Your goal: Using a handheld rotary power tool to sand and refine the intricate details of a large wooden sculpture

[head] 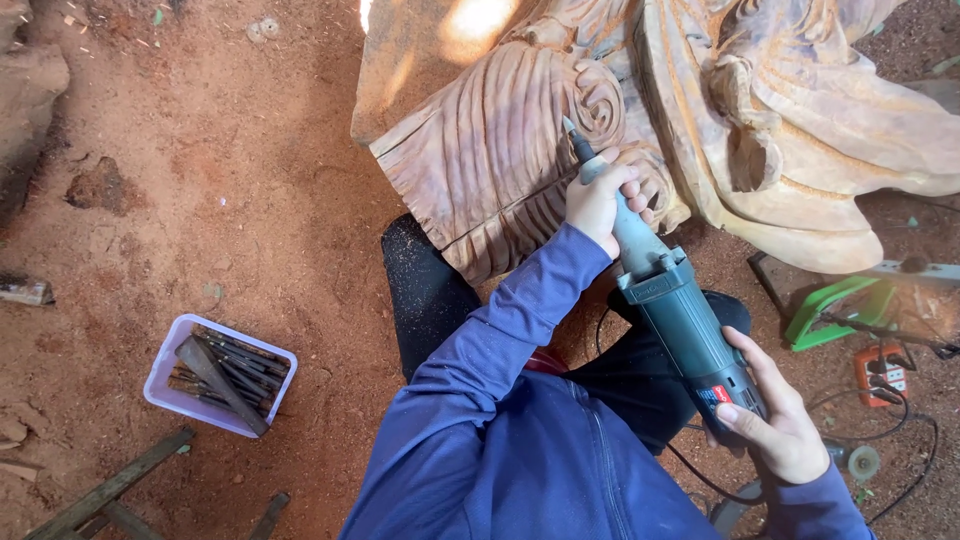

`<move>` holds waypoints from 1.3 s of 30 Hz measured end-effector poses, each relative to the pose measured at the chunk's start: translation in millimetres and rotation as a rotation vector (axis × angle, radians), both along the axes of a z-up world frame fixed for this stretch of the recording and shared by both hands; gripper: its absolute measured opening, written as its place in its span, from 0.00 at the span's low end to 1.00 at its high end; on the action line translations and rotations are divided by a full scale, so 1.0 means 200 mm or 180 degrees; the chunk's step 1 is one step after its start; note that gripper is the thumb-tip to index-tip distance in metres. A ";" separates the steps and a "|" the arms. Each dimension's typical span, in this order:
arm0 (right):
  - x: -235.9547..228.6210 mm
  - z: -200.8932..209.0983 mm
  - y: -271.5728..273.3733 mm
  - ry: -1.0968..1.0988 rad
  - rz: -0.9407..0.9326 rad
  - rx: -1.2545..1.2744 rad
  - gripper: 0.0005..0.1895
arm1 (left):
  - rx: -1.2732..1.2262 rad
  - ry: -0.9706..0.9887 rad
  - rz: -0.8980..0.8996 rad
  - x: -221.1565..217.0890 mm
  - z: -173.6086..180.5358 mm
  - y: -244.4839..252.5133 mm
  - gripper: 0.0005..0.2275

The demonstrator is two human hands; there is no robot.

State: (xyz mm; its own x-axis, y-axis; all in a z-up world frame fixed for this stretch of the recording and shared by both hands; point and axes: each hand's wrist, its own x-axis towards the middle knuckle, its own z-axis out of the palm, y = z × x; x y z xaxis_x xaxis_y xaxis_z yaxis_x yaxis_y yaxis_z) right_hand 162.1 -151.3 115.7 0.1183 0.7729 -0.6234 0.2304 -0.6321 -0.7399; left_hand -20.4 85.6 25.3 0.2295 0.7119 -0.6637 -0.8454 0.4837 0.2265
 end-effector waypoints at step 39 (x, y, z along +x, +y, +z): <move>0.14 -0.11 -0.03 0.0489 0.0002 0.0185 0.51 | -0.0084 0.0095 -0.0086 0.09 -0.11 -0.04 0.19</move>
